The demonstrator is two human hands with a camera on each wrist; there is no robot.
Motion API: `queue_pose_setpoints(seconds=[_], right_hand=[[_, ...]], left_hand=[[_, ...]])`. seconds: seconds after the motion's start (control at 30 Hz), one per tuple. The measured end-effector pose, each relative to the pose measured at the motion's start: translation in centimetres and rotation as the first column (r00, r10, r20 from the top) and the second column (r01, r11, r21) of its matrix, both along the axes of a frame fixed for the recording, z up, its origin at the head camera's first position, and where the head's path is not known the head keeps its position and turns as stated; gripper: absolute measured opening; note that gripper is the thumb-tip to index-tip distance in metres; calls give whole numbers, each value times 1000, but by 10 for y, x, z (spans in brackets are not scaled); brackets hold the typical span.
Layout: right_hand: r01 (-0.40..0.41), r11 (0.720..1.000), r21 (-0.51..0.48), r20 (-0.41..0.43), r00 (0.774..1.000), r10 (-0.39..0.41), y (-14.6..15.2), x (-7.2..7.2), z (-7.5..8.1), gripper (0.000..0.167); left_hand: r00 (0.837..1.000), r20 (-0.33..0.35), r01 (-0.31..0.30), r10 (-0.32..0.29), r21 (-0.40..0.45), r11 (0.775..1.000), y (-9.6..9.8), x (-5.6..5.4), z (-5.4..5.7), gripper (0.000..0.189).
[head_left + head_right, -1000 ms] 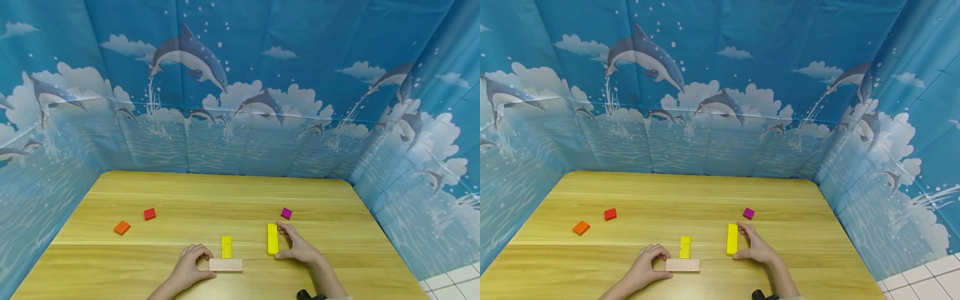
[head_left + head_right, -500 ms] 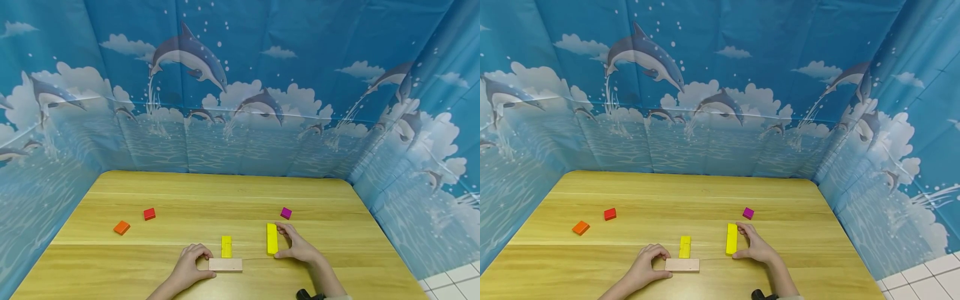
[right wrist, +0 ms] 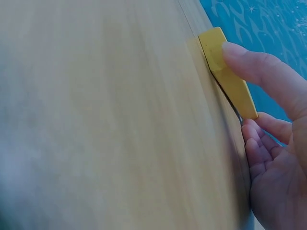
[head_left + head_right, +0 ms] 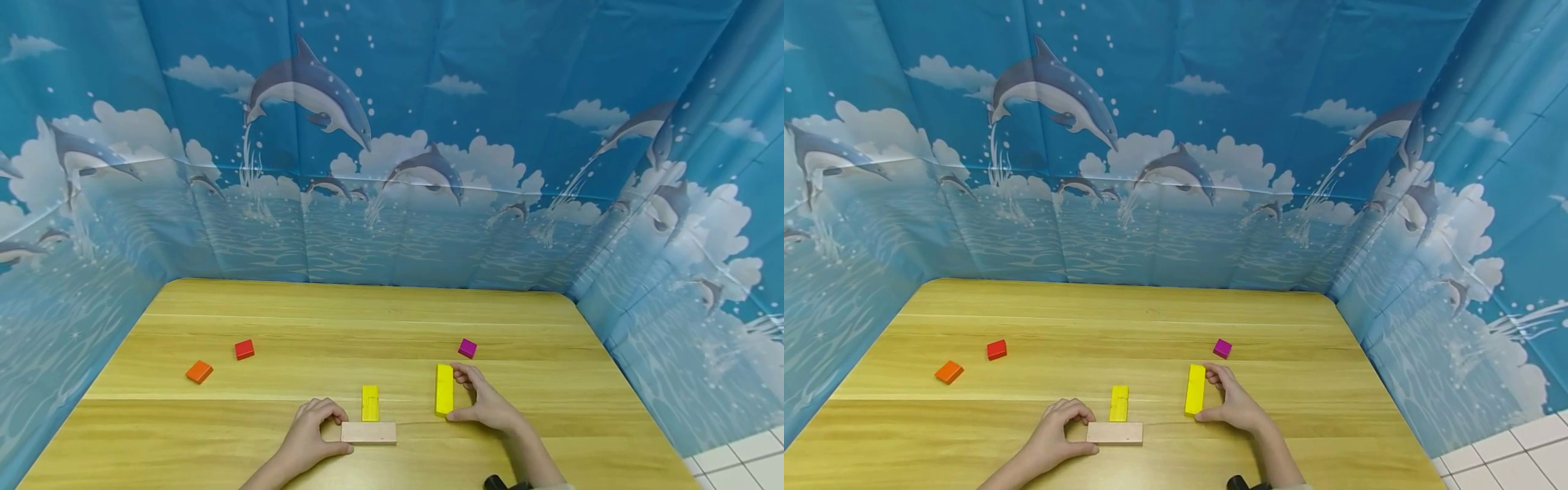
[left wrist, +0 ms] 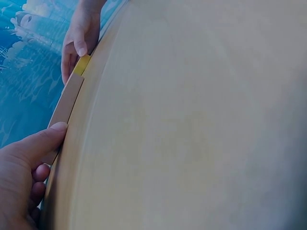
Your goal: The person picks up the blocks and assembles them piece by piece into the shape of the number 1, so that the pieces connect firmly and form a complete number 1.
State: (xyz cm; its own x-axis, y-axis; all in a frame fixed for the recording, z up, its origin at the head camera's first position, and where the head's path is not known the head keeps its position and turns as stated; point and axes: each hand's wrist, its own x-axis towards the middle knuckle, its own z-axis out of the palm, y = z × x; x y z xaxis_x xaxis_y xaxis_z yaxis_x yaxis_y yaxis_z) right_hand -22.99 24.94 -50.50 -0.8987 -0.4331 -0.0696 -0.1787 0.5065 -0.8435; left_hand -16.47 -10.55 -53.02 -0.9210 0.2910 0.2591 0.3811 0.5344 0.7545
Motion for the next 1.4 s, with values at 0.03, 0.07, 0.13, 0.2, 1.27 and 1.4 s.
queue_pose_setpoints(seconds=[0.03, 0.07, 0.13, 0.2, 1.27, 1.4], right_hand=[[8, 1000, -4, 0, 1000, -8, 0, 0, 0, 91], [10, 1000, -5, -8, 1000, -10, -1, 0, -1, 91], [15, 1000, -2, -23, 1000, -15, -1, 1, -1, 90], [23, 1000, -4, -34, 999, -23, -2, 1, -2, 90], [24, 994, -109, -65, 997, -31, -31, -14, 14, 92], [8, 995, -98, -64, 998, -14, -44, -11, 31, 89]], left_hand=[[1000, -2, 0, 0, 1, 1000, 0, 0, 0, 36], [1000, -3, 0, 0, 3, 1000, 0, 0, 0, 36], [1000, -6, -1, 1, 3, 1000, 0, 0, 0, 36], [1000, -7, -2, 2, 3, 1000, 0, 1, 0, 36], [1000, -18, -6, 6, 5, 1000, 1, 0, -1, 35], [1000, -17, -4, 4, 11, 1000, 1, 0, -2, 35]])
